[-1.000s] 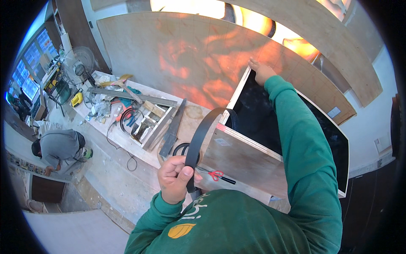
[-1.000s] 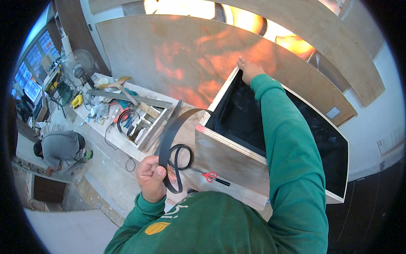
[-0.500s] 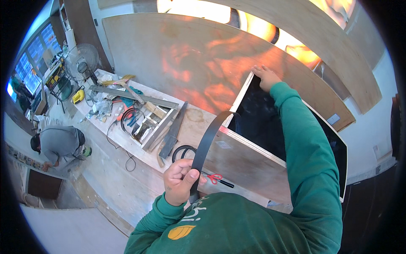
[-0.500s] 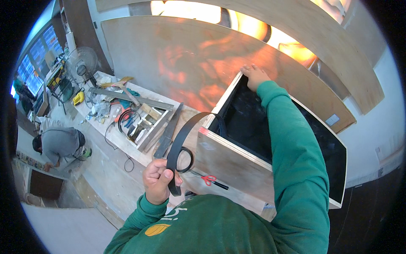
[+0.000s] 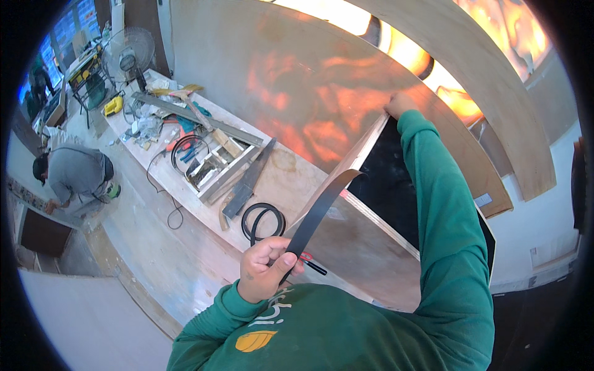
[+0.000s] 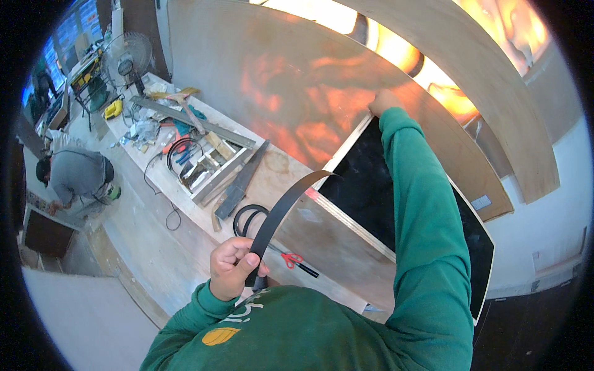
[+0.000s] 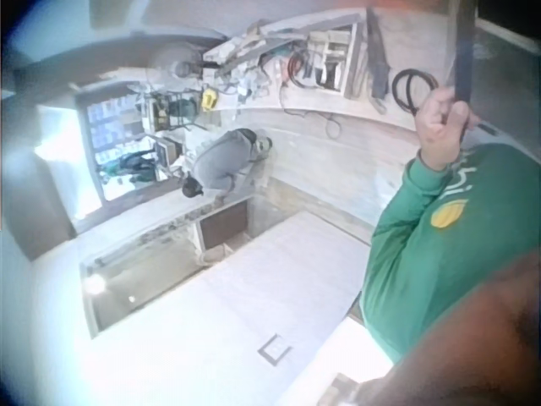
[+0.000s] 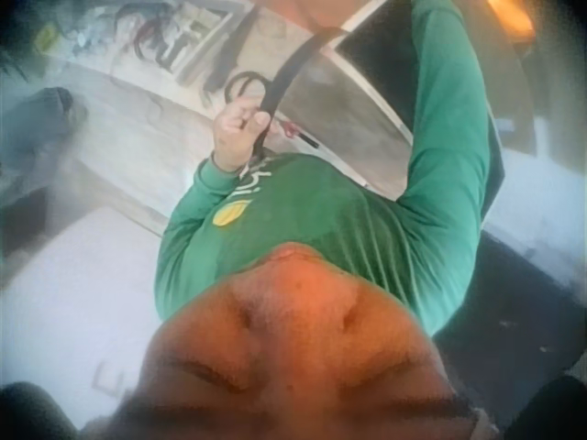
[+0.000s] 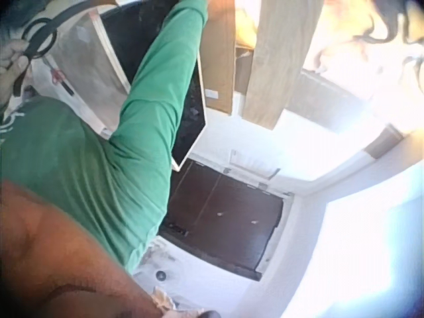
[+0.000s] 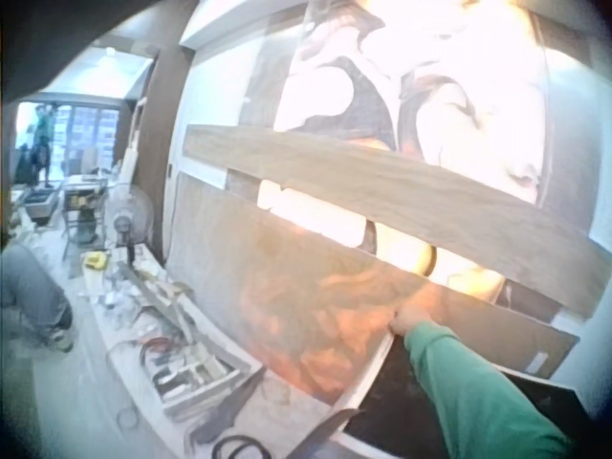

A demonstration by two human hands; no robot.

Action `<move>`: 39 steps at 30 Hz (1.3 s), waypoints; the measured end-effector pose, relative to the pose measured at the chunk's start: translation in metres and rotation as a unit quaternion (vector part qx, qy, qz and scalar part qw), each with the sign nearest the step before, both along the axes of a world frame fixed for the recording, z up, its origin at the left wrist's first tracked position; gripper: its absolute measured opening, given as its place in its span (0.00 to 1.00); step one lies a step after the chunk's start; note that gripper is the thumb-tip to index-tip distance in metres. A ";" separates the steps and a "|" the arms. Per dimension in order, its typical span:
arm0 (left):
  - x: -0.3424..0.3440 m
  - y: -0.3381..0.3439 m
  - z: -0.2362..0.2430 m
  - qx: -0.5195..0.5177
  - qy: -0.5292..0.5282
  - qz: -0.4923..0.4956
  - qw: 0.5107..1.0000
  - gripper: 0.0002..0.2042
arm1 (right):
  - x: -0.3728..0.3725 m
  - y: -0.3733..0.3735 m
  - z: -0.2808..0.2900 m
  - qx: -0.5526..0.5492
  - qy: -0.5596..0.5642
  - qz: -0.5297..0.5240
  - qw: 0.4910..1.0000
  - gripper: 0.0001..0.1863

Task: The person applies a strip of black edge banding to the edge of a wooden panel. They peel the backing, align the strip, and press it down along the edge. The person then uses scissors to trim the excess length of the banding.

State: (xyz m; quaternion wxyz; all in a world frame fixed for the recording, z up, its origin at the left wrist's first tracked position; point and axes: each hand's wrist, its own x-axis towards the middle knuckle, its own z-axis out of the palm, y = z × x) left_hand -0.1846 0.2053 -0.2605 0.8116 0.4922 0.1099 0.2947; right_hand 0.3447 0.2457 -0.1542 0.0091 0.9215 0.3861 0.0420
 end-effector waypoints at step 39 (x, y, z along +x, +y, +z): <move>-0.010 0.030 0.011 0.098 -0.013 -0.004 0.995 0.15 | -0.164 -0.031 0.049 0.138 0.435 0.298 0.838 0.28</move>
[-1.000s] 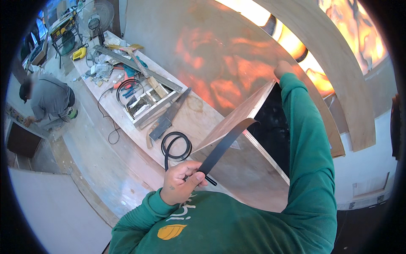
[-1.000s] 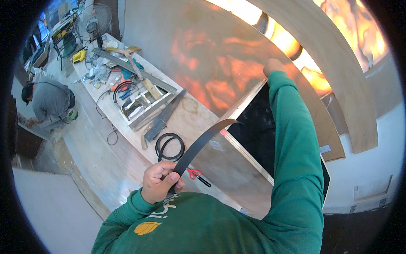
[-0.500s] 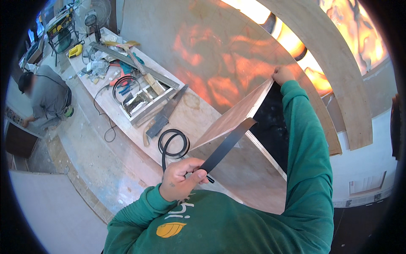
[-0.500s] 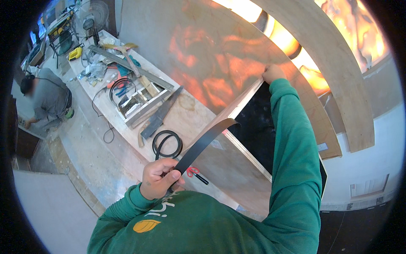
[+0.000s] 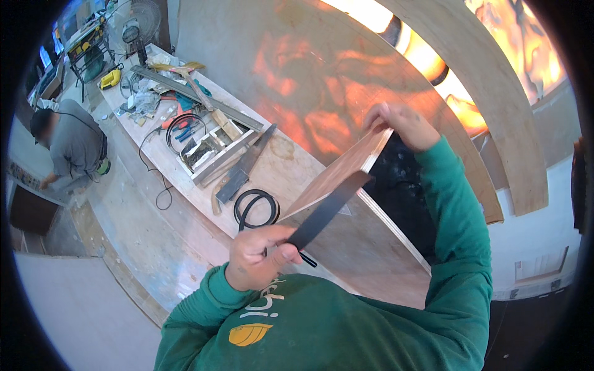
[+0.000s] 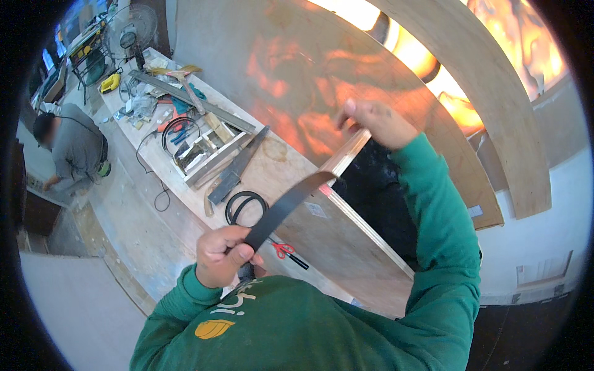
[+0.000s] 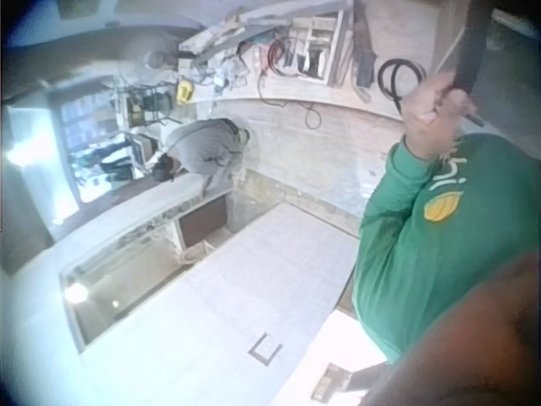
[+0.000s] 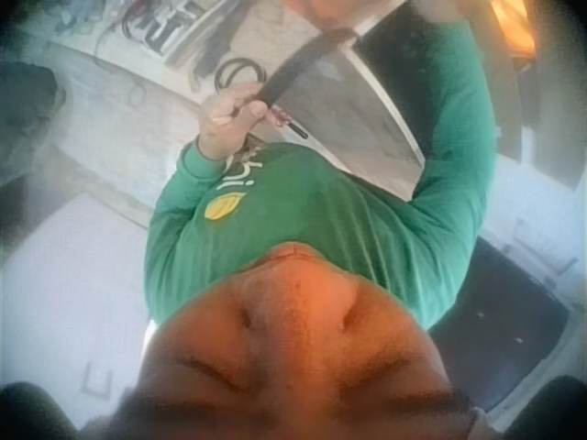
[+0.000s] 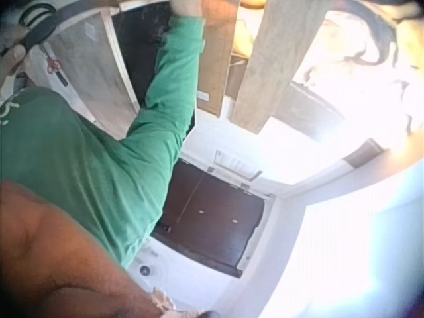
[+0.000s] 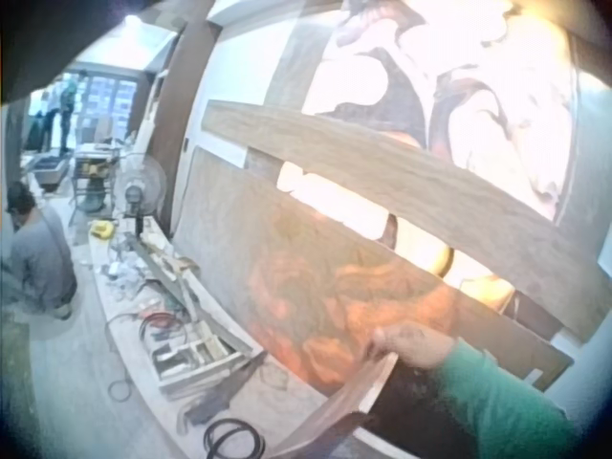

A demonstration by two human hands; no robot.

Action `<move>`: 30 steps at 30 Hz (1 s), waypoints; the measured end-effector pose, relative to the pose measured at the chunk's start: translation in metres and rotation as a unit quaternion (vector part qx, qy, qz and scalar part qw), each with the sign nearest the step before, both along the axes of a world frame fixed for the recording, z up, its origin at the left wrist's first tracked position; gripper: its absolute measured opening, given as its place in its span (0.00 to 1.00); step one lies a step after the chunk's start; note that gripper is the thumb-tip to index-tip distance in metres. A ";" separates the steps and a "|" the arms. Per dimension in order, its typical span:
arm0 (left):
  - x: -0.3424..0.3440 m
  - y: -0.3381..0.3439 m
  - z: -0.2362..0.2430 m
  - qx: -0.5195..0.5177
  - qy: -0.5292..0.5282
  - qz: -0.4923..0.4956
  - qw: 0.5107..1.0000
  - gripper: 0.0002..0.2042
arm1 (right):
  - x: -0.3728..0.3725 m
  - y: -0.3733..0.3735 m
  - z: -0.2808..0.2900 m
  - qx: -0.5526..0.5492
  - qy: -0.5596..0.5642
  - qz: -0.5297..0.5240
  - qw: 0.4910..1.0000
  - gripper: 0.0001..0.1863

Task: The person applies a strip of black edge banding to the edge of a wooden panel. They peel the backing, align the strip, and press it down along the edge. The person then uses scissors to trim the excess length of the banding.

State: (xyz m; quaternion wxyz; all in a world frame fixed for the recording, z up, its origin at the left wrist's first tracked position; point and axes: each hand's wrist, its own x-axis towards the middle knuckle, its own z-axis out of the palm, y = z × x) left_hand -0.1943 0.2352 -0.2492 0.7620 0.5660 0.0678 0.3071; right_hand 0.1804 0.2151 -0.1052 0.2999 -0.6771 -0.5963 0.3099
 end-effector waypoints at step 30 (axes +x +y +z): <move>0.118 -0.031 0.017 0.056 0.109 -0.029 0.992 0.16 | 0.116 -0.068 0.023 0.085 0.254 -0.320 0.909 0.16</move>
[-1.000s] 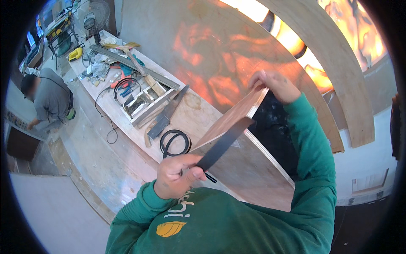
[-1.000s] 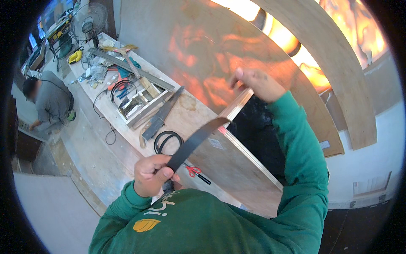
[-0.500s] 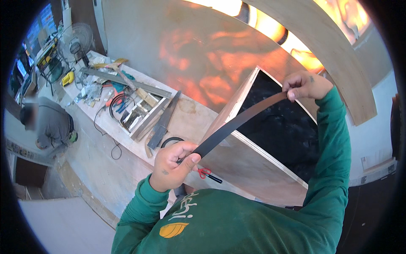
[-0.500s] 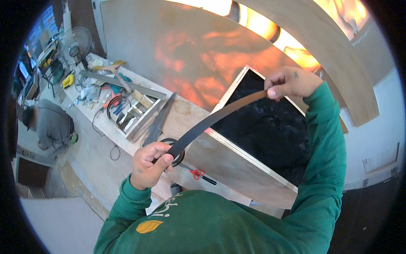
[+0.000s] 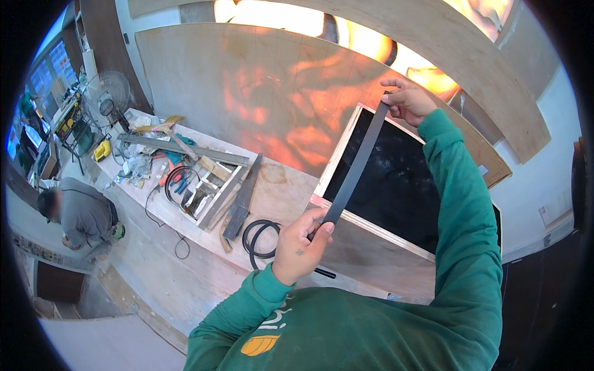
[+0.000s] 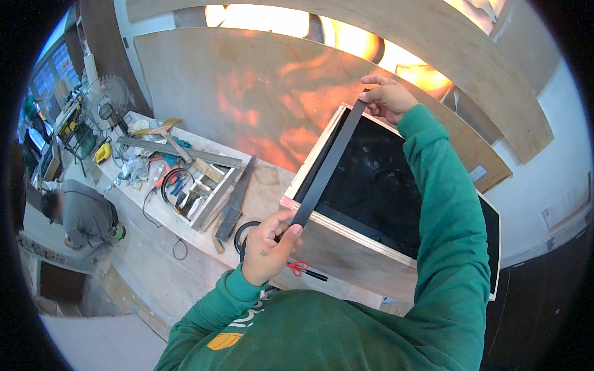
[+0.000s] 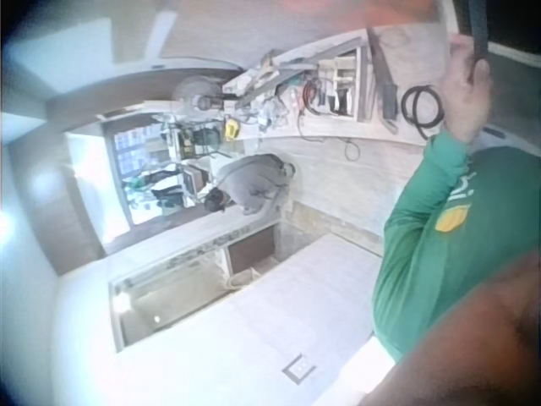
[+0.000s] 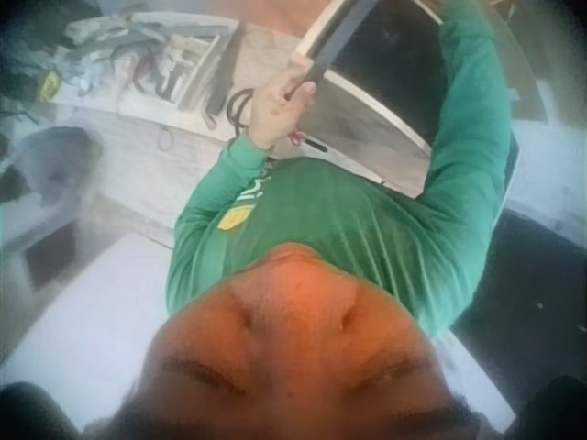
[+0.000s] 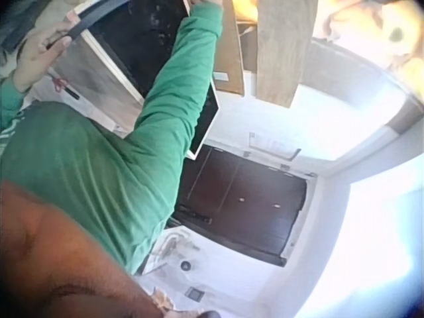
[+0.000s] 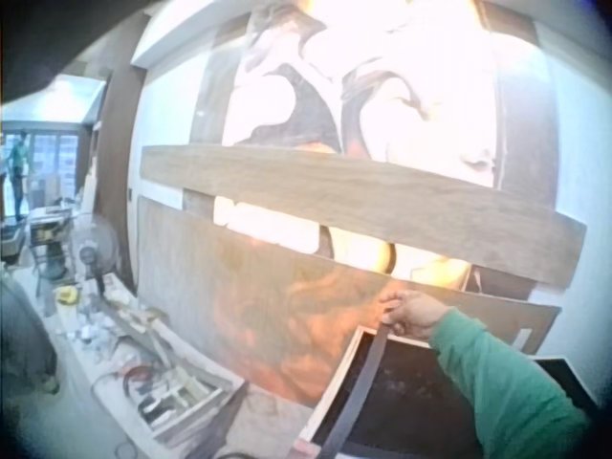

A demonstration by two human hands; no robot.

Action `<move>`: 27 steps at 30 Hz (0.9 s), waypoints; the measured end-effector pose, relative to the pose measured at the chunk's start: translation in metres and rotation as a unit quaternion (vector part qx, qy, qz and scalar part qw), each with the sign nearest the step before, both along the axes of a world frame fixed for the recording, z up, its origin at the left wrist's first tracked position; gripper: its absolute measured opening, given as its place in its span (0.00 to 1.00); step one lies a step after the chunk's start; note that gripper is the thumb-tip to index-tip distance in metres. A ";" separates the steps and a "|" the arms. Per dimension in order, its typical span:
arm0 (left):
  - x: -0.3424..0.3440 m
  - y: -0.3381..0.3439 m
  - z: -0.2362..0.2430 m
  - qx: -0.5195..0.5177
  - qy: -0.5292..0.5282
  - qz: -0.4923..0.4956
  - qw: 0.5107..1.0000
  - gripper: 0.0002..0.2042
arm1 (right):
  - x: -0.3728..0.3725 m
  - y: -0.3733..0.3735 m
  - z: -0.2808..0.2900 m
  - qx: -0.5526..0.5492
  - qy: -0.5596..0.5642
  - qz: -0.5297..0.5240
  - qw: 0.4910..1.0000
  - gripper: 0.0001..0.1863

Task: The person applies a strip of black edge banding to the edge of a wooden panel. They peel the backing, align the strip, and press it down along the edge. The person then uses scissors to trim the excess length of the banding.

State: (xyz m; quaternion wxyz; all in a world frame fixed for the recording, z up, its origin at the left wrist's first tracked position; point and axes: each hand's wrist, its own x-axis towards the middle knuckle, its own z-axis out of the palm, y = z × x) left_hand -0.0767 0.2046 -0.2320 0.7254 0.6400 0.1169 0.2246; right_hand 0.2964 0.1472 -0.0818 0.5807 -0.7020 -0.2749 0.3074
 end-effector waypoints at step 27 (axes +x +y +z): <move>0.028 0.020 0.009 0.210 -0.061 0.156 0.963 0.17 | 0.085 0.065 -0.129 -0.118 -0.329 -0.082 0.933 0.19</move>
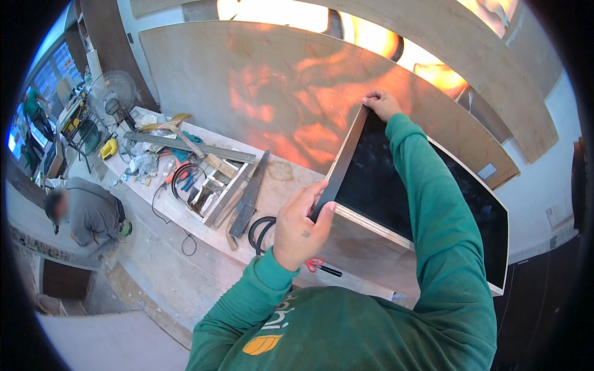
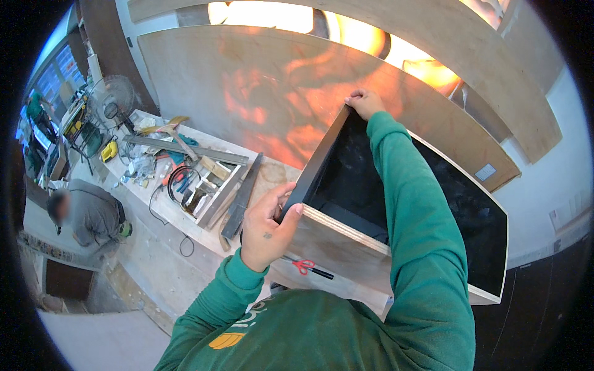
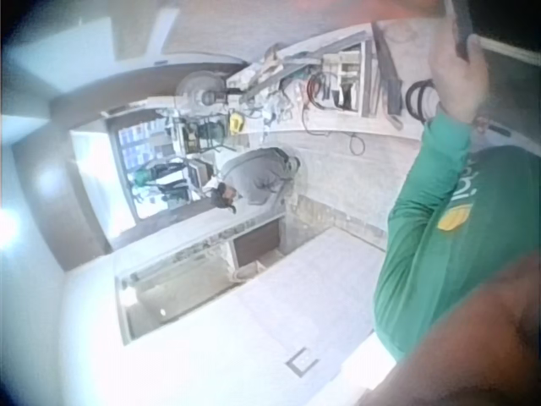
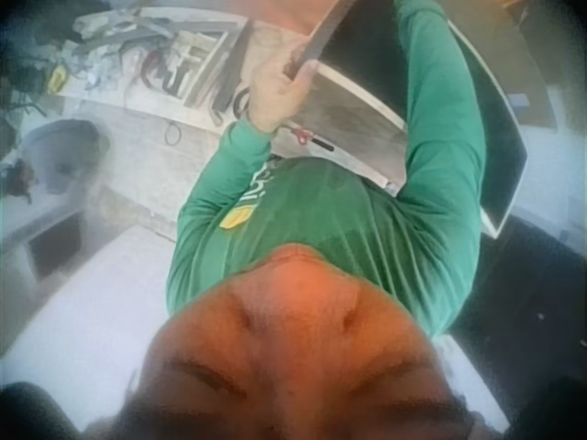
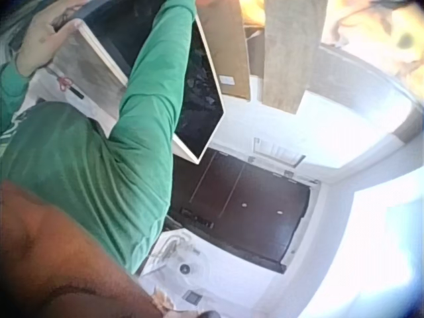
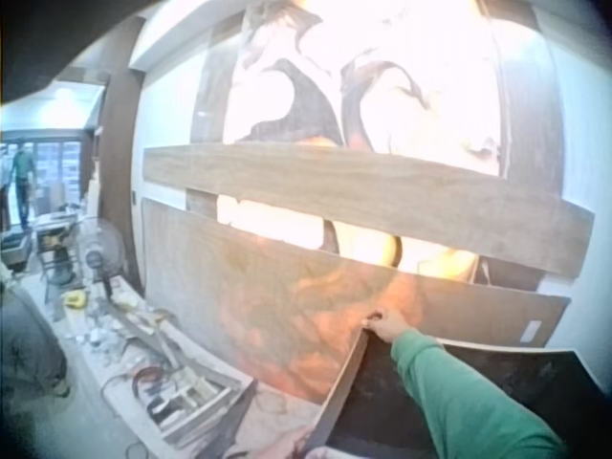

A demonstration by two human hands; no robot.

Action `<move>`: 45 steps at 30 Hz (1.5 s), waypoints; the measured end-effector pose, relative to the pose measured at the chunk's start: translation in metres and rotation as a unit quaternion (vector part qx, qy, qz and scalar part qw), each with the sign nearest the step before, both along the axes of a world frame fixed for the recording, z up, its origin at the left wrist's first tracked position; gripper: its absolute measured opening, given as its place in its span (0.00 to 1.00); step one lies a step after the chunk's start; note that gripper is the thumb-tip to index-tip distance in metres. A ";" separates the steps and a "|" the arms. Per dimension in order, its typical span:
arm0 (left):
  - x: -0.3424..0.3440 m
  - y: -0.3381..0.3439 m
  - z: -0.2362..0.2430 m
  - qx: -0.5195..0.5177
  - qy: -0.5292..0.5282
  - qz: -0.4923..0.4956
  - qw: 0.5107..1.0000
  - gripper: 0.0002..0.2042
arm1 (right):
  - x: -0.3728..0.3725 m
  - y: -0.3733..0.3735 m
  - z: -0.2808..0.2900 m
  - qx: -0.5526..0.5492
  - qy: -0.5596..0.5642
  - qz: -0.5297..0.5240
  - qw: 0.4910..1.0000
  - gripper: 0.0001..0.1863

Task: The person applies a strip of black edge banding to the edge of a wooden panel. They peel the backing, align the strip, and press it down along the edge. The person then uses scissors to trim the excess length of the banding.

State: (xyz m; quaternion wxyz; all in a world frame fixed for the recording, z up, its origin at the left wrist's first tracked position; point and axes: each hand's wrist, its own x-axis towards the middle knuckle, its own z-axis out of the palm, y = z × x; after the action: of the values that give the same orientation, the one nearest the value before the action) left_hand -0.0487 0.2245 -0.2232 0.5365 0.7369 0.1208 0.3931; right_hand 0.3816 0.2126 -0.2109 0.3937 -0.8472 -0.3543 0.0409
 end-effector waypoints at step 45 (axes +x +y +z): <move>-0.028 0.014 0.011 -0.248 0.128 -0.061 0.958 0.13 | 0.031 0.000 -0.003 -0.054 0.067 0.043 0.995 0.18</move>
State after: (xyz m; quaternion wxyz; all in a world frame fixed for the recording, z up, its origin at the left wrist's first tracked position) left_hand -0.0770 0.2387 -0.2122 0.7054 0.6309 0.2366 0.2201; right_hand 0.4131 0.2130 -0.2136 0.3678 -0.8469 -0.3601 0.1336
